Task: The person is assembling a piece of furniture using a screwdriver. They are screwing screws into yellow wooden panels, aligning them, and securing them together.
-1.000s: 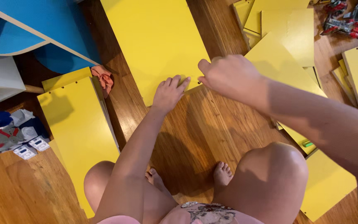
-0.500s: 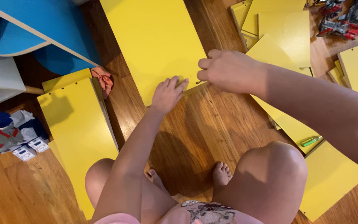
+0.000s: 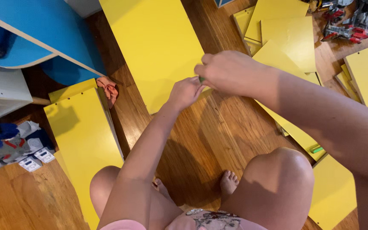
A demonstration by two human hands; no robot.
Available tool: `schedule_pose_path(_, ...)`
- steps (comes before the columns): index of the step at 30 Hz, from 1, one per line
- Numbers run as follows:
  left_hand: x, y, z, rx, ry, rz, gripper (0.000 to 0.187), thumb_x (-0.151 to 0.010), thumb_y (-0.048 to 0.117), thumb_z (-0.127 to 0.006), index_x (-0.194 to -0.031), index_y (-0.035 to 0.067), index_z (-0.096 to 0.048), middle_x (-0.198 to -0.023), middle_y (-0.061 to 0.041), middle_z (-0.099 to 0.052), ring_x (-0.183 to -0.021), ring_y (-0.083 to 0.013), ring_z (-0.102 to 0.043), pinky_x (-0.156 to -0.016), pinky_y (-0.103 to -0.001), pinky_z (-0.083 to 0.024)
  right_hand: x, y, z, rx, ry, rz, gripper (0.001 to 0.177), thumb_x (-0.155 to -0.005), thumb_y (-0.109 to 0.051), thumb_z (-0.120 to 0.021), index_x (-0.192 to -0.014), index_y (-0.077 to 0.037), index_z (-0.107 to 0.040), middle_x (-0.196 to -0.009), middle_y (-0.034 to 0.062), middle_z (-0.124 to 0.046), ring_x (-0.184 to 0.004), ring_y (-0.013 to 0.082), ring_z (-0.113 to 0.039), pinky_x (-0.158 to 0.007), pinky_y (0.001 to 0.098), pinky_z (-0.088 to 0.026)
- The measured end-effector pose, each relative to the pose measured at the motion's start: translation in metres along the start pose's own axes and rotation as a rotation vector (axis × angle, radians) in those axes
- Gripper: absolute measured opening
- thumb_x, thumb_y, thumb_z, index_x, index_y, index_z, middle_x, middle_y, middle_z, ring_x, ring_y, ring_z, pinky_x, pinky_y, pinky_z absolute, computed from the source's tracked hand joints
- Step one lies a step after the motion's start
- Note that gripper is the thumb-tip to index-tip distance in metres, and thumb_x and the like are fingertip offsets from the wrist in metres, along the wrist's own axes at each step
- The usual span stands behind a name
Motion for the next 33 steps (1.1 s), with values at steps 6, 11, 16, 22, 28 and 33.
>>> schedule_pose_path(6,0.001,0.005,0.009,0.129,0.043,0.064,0.031,-0.102,0.035,-0.055,-0.099,0.009,-0.073,-0.087,-0.011,-0.074,-0.08,-0.0304,-0.07,-0.074,-0.045,-0.056,-0.003,0.019,-0.018,0.161,-0.162,-0.41,0.052,-0.108,-0.053,-0.058,-0.099,-0.002,-0.065,-0.082,0.0145,-0.071,-0.078,0.0337,-0.072,-0.067,0.0473,-0.056)
schedule_pose_path(11,0.0,0.004,0.003,-0.031,-0.023,0.043,0.033,-0.106,0.032,-0.055,-0.093,0.007,-0.072,-0.087,-0.012,-0.073,-0.083,-0.0318,-0.069,-0.075,-0.046,-0.056,0.014,0.003,0.012,0.171,0.296,0.023,0.04,-0.074,-0.037,-0.067,-0.104,-0.011,-0.071,-0.081,0.0116,-0.07,-0.066,0.0316,-0.071,-0.053,0.0421,-0.055)
schedule_pose_path(16,0.003,0.005,0.003,0.05,0.011,0.033,0.03,-0.1,0.033,-0.056,-0.092,0.007,-0.071,-0.092,-0.011,-0.074,-0.084,-0.0318,-0.069,-0.073,-0.046,-0.055,0.004,0.026,-0.021,0.212,-0.184,-0.311,0.049,-0.101,-0.056,-0.066,-0.105,-0.007,-0.069,-0.086,0.013,-0.072,-0.082,0.0313,-0.073,-0.07,0.0446,-0.058)
schedule_pose_path(22,0.004,-0.004,-0.008,0.008,-0.145,0.169,0.033,-0.107,0.032,-0.051,-0.096,0.005,-0.067,-0.094,-0.013,-0.071,-0.087,-0.0334,-0.068,-0.077,-0.048,-0.054,0.009,-0.011,0.021,0.122,0.424,0.088,0.043,-0.073,-0.04,-0.069,-0.107,-0.014,-0.074,-0.08,0.0128,-0.07,-0.067,0.0321,-0.07,-0.053,0.0419,-0.055)
schedule_pose_path(28,0.002,0.0,-0.01,-0.04,-0.06,0.097,0.034,-0.103,0.034,-0.051,-0.095,0.006,-0.068,-0.094,-0.013,-0.071,-0.088,-0.032,-0.069,-0.077,-0.048,-0.055,0.0,0.019,-0.011,0.193,-0.18,-0.317,0.048,-0.105,-0.053,-0.063,-0.107,-0.005,-0.065,-0.085,0.0139,-0.072,-0.083,0.0323,-0.072,-0.073,0.0443,-0.058)
schedule_pose_path(33,0.002,-0.003,-0.021,-0.097,-0.147,0.105,0.034,-0.105,0.031,-0.049,-0.093,0.006,-0.068,-0.095,-0.012,-0.071,-0.085,-0.0284,-0.069,-0.077,-0.046,-0.057,0.007,-0.002,0.011,0.157,0.214,-0.077,0.03,-0.084,-0.037,-0.062,-0.101,-0.014,-0.072,-0.09,0.0139,-0.073,-0.076,0.031,-0.072,-0.061,0.0417,-0.057)
Point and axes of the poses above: each hand's wrist, its own x-axis away from the middle knuckle, its own z-axis out of the back of the hand, y = z × x, the point moved 7 cm from there along -x, towards the middle knuckle
